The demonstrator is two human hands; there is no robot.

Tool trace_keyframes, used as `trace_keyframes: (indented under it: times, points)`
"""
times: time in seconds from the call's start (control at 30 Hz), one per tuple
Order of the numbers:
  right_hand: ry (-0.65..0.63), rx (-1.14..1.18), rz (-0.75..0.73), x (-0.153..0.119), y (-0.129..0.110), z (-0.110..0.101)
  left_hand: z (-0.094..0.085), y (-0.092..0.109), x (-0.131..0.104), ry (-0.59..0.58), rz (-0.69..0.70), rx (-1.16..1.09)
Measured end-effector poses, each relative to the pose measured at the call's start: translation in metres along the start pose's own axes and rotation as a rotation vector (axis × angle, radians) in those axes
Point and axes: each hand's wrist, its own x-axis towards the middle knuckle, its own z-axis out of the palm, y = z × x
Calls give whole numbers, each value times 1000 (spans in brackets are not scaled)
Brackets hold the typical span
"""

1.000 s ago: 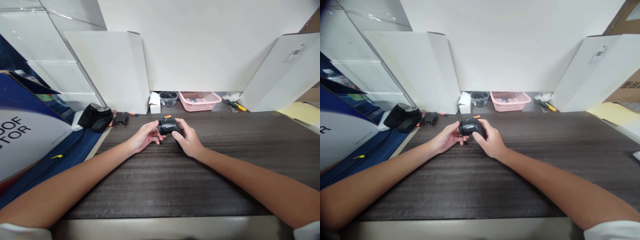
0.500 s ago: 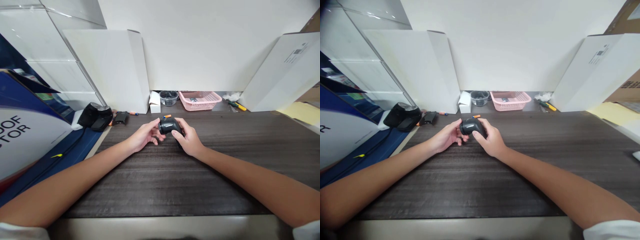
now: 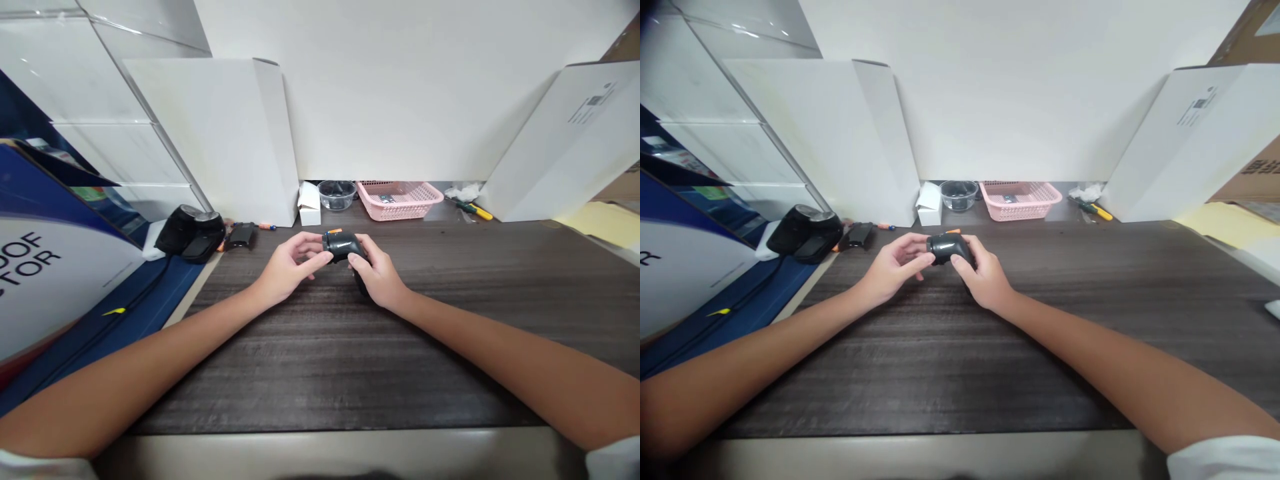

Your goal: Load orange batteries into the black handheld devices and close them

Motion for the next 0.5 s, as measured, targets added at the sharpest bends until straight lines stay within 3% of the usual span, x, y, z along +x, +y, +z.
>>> trace_keyframes:
  times: [0.1, 0.17, 0.5]
  points:
    - [0, 37, 29, 2, -1, 0, -4, -2, 0, 12, 87, 120]
    - [2, 43, 31, 2, -2, 1, -4, -2, 0, 11, 75, 136]
    - [14, 5, -46, 0, -3, 2, 1, 7, 1, -35, -250, -149]
